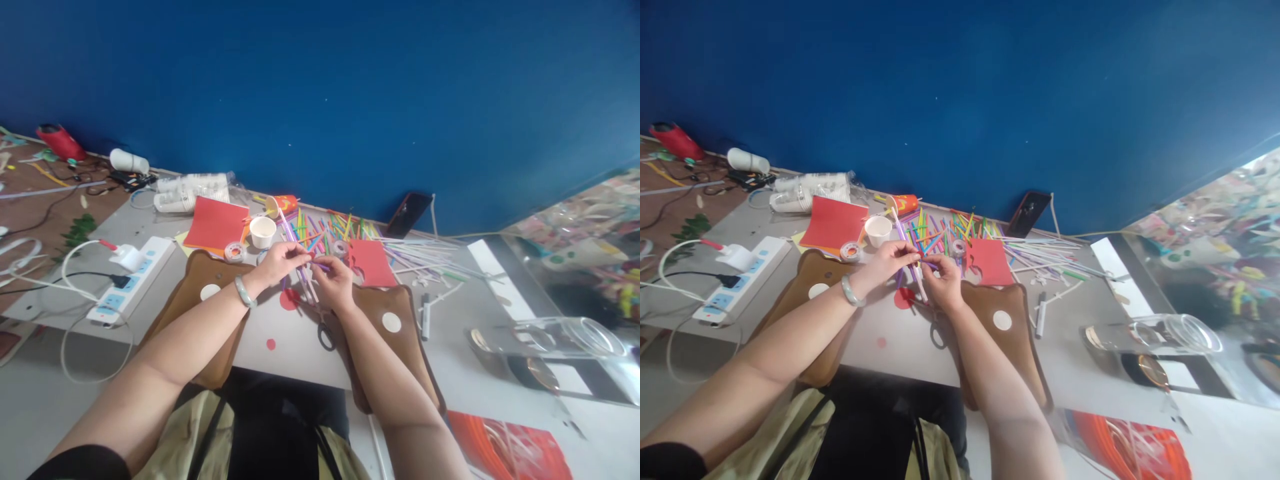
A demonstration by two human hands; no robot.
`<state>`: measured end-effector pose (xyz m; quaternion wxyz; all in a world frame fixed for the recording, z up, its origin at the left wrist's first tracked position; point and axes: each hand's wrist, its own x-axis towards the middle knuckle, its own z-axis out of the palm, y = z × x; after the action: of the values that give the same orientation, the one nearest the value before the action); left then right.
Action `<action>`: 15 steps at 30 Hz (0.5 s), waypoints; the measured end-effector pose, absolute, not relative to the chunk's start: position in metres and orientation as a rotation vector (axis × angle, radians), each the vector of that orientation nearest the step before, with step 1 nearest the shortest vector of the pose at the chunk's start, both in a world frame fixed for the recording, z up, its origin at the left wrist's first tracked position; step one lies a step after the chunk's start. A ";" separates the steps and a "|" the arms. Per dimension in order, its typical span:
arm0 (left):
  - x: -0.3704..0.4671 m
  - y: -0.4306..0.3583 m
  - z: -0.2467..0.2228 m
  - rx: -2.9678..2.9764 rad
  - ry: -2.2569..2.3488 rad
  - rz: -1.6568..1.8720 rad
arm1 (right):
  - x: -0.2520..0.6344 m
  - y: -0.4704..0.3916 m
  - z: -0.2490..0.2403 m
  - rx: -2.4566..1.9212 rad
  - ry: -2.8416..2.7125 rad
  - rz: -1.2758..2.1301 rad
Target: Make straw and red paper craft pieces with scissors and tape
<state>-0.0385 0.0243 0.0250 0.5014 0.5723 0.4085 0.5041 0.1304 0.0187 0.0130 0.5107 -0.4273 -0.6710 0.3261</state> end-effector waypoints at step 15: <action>-0.041 0.021 0.028 1.363 0.897 1.155 | 0.134 0.018 0.021 -0.970 -1.435 1.179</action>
<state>-0.0405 0.0209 0.0284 0.5409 0.5734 0.3774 0.4860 0.1338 0.0178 0.0212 0.4997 -0.4010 -0.5933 0.4872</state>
